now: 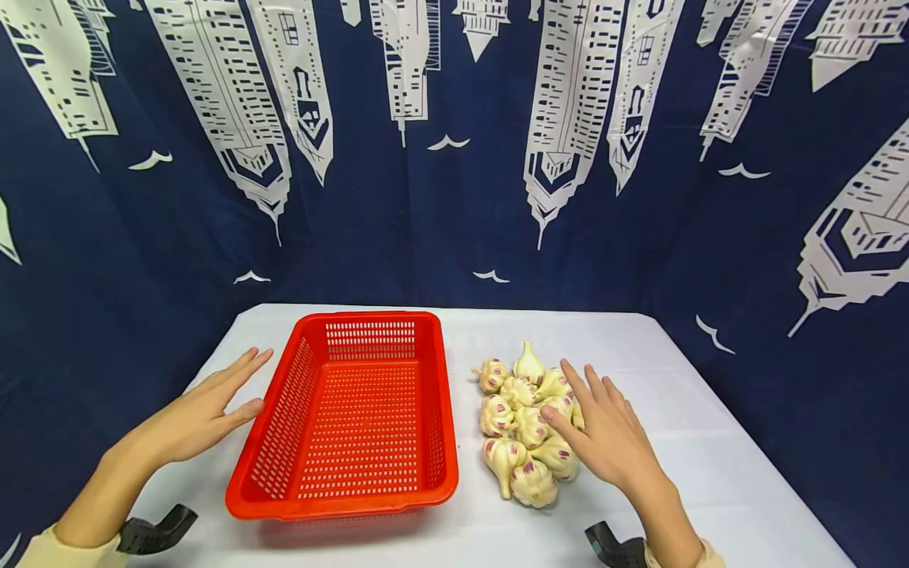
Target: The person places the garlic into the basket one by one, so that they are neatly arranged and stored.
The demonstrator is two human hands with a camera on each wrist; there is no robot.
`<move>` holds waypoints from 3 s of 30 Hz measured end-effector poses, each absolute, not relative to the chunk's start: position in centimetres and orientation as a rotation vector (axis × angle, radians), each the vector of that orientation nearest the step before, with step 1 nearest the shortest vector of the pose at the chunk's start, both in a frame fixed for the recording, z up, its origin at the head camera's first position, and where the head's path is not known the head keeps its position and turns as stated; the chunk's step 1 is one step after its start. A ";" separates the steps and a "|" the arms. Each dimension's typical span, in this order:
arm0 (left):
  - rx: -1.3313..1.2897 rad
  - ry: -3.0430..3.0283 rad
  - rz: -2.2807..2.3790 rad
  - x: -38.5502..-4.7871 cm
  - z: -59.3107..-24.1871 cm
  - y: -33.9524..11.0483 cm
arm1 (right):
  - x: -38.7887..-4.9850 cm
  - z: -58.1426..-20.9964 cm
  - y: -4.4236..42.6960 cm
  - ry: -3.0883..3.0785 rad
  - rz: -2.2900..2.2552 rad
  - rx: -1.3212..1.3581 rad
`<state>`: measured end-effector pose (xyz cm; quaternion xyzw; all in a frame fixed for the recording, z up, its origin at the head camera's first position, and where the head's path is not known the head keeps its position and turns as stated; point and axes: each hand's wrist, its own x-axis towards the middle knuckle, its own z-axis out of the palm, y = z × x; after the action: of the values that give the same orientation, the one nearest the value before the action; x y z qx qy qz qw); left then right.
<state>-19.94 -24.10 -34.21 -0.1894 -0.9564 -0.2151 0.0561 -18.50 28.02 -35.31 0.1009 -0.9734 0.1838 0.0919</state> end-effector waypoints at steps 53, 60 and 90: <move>-0.782 -2.094 -0.969 -21.9 -45.6 -24.5 | -16.5 -44.9 26.7 -2.489 0.764 0.330; -0.753 -2.042 -1.013 -21.9 -45.7 -24.7 | -16.3 -45.3 26.5 -2.460 0.743 0.304; -0.716 -2.074 -1.067 -21.8 -46.1 -24.6 | -15.9 -45.3 25.5 -2.735 0.701 0.198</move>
<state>-21.83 -24.57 -46.10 -0.2756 -0.7982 -0.4107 0.3439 -15.94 25.49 -45.26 0.0692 -0.9547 0.2447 0.1547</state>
